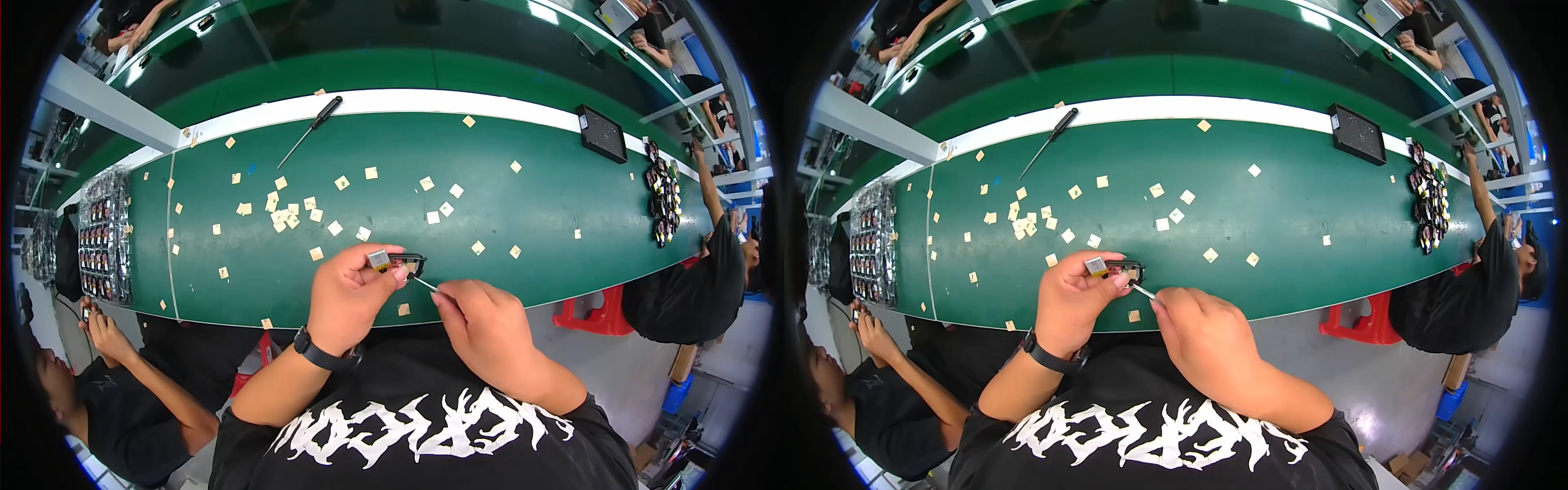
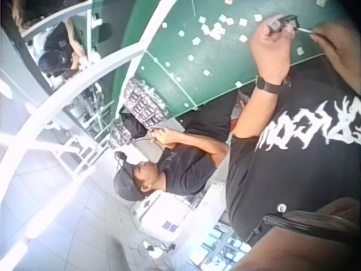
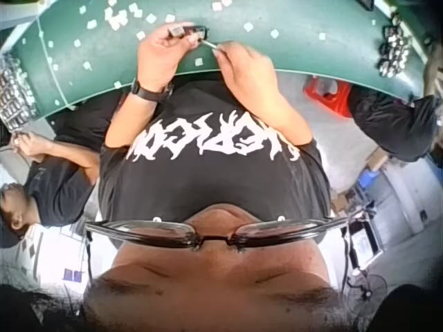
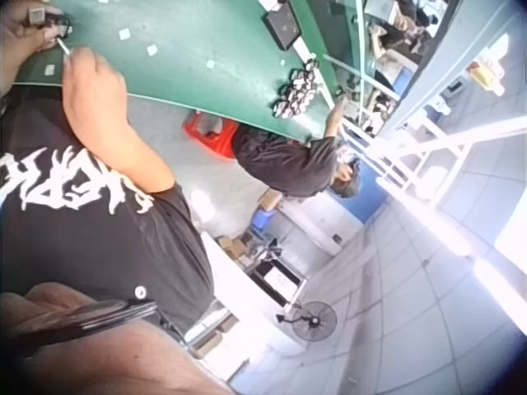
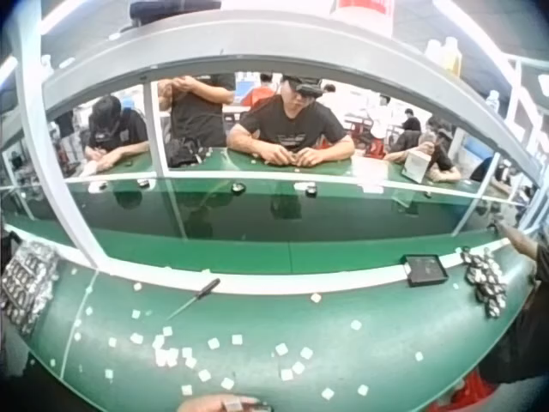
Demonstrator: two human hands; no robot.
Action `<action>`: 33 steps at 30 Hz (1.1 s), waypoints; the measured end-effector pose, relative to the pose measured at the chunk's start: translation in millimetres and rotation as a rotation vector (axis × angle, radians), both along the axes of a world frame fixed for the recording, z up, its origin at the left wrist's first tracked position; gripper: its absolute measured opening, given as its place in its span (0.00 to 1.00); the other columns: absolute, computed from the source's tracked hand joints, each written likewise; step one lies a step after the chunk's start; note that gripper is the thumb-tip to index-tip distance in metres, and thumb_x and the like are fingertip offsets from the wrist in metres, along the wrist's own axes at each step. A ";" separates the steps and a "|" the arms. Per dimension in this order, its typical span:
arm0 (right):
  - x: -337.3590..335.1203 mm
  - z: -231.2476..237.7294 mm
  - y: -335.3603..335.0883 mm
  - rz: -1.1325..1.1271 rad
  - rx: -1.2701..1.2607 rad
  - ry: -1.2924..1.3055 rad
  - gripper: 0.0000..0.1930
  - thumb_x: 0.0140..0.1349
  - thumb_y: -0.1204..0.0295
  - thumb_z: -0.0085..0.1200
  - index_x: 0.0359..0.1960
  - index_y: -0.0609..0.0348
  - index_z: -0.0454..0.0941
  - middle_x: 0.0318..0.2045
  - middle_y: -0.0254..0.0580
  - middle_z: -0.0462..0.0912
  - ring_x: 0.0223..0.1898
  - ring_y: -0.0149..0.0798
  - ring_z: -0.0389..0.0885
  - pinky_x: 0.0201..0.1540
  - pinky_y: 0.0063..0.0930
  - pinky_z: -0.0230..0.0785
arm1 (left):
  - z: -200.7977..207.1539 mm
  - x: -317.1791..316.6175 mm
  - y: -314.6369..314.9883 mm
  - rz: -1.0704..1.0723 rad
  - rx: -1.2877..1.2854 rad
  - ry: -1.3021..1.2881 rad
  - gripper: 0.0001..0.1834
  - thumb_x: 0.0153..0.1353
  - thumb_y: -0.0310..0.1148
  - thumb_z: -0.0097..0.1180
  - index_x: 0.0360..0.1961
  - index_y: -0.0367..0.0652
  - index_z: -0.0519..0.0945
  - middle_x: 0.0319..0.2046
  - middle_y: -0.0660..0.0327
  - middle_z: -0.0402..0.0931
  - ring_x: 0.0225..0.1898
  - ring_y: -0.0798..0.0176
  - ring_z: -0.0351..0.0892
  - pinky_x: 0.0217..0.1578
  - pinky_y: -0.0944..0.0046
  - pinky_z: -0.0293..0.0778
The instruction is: The recorder is assembling small electronic components at a workbench, involving peeling stickers and attaching small parts with tweezers.
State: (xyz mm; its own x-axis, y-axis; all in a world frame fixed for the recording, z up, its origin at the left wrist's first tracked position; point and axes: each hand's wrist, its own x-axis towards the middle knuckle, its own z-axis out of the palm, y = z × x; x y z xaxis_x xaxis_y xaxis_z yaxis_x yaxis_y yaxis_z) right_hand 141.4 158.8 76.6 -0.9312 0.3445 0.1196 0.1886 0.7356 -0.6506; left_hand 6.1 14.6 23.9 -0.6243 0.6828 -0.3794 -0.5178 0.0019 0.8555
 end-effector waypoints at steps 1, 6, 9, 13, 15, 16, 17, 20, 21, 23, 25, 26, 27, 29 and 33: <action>-1.5 -2.1 -0.8 0.000 -0.001 0.001 0.05 0.65 0.76 0.61 0.36 0.61 0.76 0.25 0.45 0.80 0.26 0.50 0.82 0.29 0.41 0.74 | -1.8 3.7 0.0 0.027 -0.002 0.062 0.14 0.65 0.17 0.61 0.52 0.33 0.80 0.44 0.55 0.84 0.44 0.64 0.86 0.47 0.63 0.86; -5.8 -18.5 -5.5 -0.007 0.112 -0.058 0.07 0.67 0.75 0.57 0.32 0.61 0.74 0.23 0.46 0.79 0.24 0.50 0.81 0.27 0.41 0.74 | -9.6 13.8 2.2 0.062 -0.086 0.276 0.12 0.65 0.16 0.60 0.50 0.30 0.81 0.44 0.53 0.84 0.43 0.65 0.85 0.47 0.64 0.85; -6.5 -26.7 -6.6 -0.019 0.127 -0.044 0.07 0.67 0.75 0.57 0.31 0.61 0.73 0.23 0.46 0.79 0.24 0.51 0.81 0.27 0.42 0.74 | -10.0 13.2 5.2 0.090 -0.092 0.221 0.12 0.65 0.16 0.59 0.50 0.30 0.81 0.44 0.54 0.84 0.43 0.65 0.85 0.47 0.64 0.85; -7.7 -29.1 -7.9 -0.026 0.090 -0.045 0.07 0.67 0.75 0.57 0.31 0.61 0.73 0.22 0.47 0.78 0.24 0.52 0.81 0.27 0.43 0.74 | -7.0 6.4 2.7 0.009 -0.039 0.107 0.15 0.66 0.16 0.58 0.54 0.30 0.80 0.45 0.56 0.82 0.45 0.66 0.84 0.48 0.64 0.86; -8.8 -28.9 -7.6 -0.020 0.038 -0.041 0.06 0.66 0.76 0.59 0.32 0.63 0.75 0.23 0.49 0.80 0.24 0.53 0.81 0.27 0.43 0.74 | -5.0 0.4 0.4 -0.032 -0.044 0.086 0.16 0.67 0.17 0.58 0.56 0.31 0.80 0.45 0.57 0.81 0.46 0.66 0.84 0.49 0.63 0.86; -8.9 -30.0 -7.2 -0.018 0.039 -0.042 0.06 0.66 0.76 0.59 0.32 0.63 0.75 0.23 0.49 0.80 0.24 0.53 0.81 0.27 0.43 0.74 | -4.1 -3.2 -0.4 -0.071 -0.026 0.025 0.17 0.67 0.18 0.57 0.58 0.31 0.79 0.45 0.58 0.80 0.46 0.65 0.84 0.50 0.63 0.86; -8.7 -32.4 -6.7 -0.040 -0.038 -0.019 0.06 0.65 0.76 0.60 0.34 0.64 0.76 0.24 0.50 0.81 0.24 0.53 0.82 0.27 0.42 0.74 | -3.5 -6.4 -1.0 -0.110 -0.008 -0.035 0.18 0.68 0.19 0.57 0.59 0.31 0.78 0.45 0.59 0.80 0.46 0.65 0.84 0.51 0.63 0.85; -8.9 -33.7 -5.2 -0.087 -0.212 -0.004 0.05 0.65 0.76 0.62 0.36 0.64 0.79 0.25 0.51 0.83 0.24 0.52 0.83 0.26 0.38 0.74 | -3.4 -13.3 -3.8 -0.147 0.020 -0.152 0.18 0.70 0.21 0.55 0.60 0.32 0.77 0.47 0.58 0.81 0.47 0.63 0.85 0.52 0.61 0.85; -8.9 -33.8 -4.5 -0.115 -0.311 -0.012 0.06 0.64 0.75 0.63 0.38 0.64 0.80 0.26 0.52 0.84 0.23 0.50 0.84 0.26 0.37 0.74 | -3.3 -14.7 -3.9 -0.144 0.020 -0.152 0.18 0.70 0.21 0.55 0.60 0.32 0.77 0.47 0.58 0.81 0.47 0.63 0.85 0.52 0.61 0.85; -8.5 -32.1 -3.1 -0.117 -0.329 -0.027 0.05 0.65 0.75 0.63 0.37 0.64 0.80 0.26 0.52 0.84 0.23 0.49 0.84 0.26 0.36 0.74 | -2.5 -16.4 -4.9 -0.173 0.038 -0.185 0.20 0.71 0.22 0.54 0.63 0.33 0.76 0.50 0.56 0.81 0.50 0.60 0.85 0.54 0.60 0.84; -8.8 -30.4 -2.7 -0.123 -0.347 -0.043 0.05 0.65 0.75 0.63 0.37 0.64 0.80 0.26 0.52 0.85 0.23 0.48 0.84 0.27 0.34 0.74 | -1.1 -16.7 -5.4 -0.173 0.030 -0.187 0.21 0.71 0.23 0.53 0.64 0.33 0.75 0.51 0.55 0.81 0.51 0.59 0.85 0.54 0.60 0.84; -9.0 -29.6 -2.5 -0.124 -0.358 -0.036 0.05 0.65 0.76 0.63 0.37 0.65 0.80 0.26 0.50 0.85 0.23 0.44 0.84 0.26 0.32 0.74 | -0.8 -16.7 -5.4 -0.176 0.022 -0.190 0.21 0.72 0.24 0.53 0.65 0.34 0.73 0.53 0.54 0.81 0.51 0.58 0.85 0.54 0.59 0.83; -9.2 -29.2 -2.6 -0.125 -0.370 -0.029 0.05 0.65 0.76 0.63 0.36 0.65 0.80 0.25 0.48 0.85 0.22 0.39 0.84 0.26 0.30 0.73 | -1.9 -16.3 -5.7 -0.176 0.022 -0.191 0.21 0.72 0.24 0.53 0.65 0.34 0.73 0.53 0.54 0.81 0.51 0.58 0.85 0.54 0.59 0.83; -9.2 -29.6 -2.5 -0.141 -0.454 -0.018 0.05 0.65 0.76 0.63 0.37 0.65 0.80 0.24 0.45 0.85 0.22 0.33 0.82 0.25 0.27 0.71 | -5.3 -14.1 -6.6 -0.175 0.047 -0.150 0.23 0.73 0.24 0.52 0.67 0.34 0.71 0.55 0.54 0.81 0.51 0.58 0.85 0.54 0.59 0.83; -7.7 -36.6 -3.0 -0.293 -0.788 0.106 0.08 0.64 0.76 0.65 0.42 0.66 0.80 0.21 0.37 0.82 0.22 0.20 0.76 0.25 0.20 0.67 | -5.2 -11.1 -5.5 -0.183 0.056 -0.169 0.22 0.73 0.24 0.50 0.67 0.34 0.71 0.55 0.54 0.81 0.51 0.57 0.86 0.55 0.59 0.82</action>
State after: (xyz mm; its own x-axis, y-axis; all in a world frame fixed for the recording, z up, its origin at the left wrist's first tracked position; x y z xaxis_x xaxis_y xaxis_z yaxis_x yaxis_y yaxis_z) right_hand 133.7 155.8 39.9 -0.7884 0.5896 -0.1755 0.2103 -0.0098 -0.9776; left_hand -5.0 9.1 18.7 -0.4197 0.8013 -0.4264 -0.6487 0.0638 0.7584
